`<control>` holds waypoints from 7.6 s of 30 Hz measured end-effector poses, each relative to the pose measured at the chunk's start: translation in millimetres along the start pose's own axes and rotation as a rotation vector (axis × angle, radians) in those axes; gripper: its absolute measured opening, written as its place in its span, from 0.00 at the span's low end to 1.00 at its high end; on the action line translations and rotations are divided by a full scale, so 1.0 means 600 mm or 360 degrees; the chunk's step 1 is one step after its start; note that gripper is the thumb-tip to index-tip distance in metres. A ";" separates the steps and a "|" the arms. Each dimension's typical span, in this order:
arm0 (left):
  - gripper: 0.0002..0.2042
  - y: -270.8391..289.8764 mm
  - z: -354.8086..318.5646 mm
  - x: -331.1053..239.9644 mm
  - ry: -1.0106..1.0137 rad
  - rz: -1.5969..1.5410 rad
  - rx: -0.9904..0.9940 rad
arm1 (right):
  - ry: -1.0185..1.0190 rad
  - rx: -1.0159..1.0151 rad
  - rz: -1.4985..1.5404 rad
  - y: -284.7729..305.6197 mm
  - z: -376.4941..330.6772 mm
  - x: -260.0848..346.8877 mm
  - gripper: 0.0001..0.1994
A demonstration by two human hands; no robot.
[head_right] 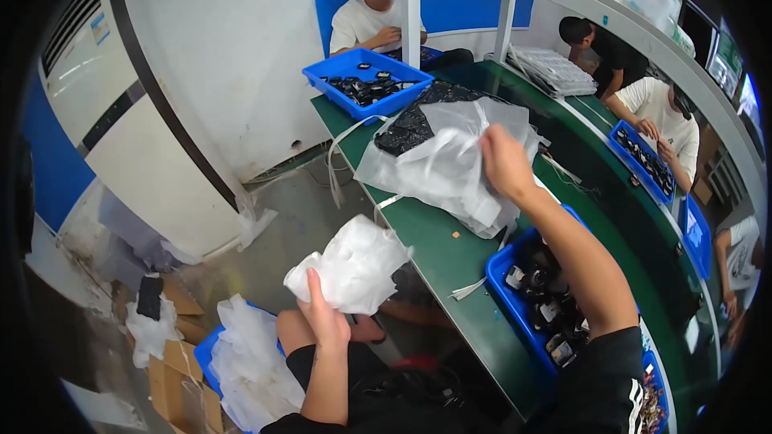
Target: Unpack small electronic modules from plastic protective trays and sort them into a storage container.
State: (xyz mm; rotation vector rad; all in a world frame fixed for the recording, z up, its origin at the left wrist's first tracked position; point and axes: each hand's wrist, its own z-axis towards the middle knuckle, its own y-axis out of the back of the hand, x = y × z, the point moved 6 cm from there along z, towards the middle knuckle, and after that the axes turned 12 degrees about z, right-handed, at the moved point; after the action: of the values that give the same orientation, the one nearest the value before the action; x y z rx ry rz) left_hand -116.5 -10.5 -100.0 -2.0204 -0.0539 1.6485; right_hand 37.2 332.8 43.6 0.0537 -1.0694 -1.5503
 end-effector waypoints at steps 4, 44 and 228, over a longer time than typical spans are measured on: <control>0.28 -0.040 -0.015 0.014 0.0192 -0.0213 0.0072 | 0.0108 -0.0646 0.0469 0.093 -0.026 0.083 0.04; 0.13 0.196 -0.155 0.015 -0.2081 0.1131 0.0868 | -0.0632 0.1360 0.0517 -0.023 -0.146 0.200 0.27; 0.29 -0.618 0.250 0.009 -0.1549 0.2759 0.1013 | -0.0012 0.1020 -0.0017 -0.012 0.075 -0.093 0.18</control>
State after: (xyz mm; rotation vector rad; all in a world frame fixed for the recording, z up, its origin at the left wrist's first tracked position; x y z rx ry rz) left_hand -145.1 365.8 32.5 -0.2548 1.9730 2.7253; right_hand 22.9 403.1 36.6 0.4908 -1.5352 -1.1628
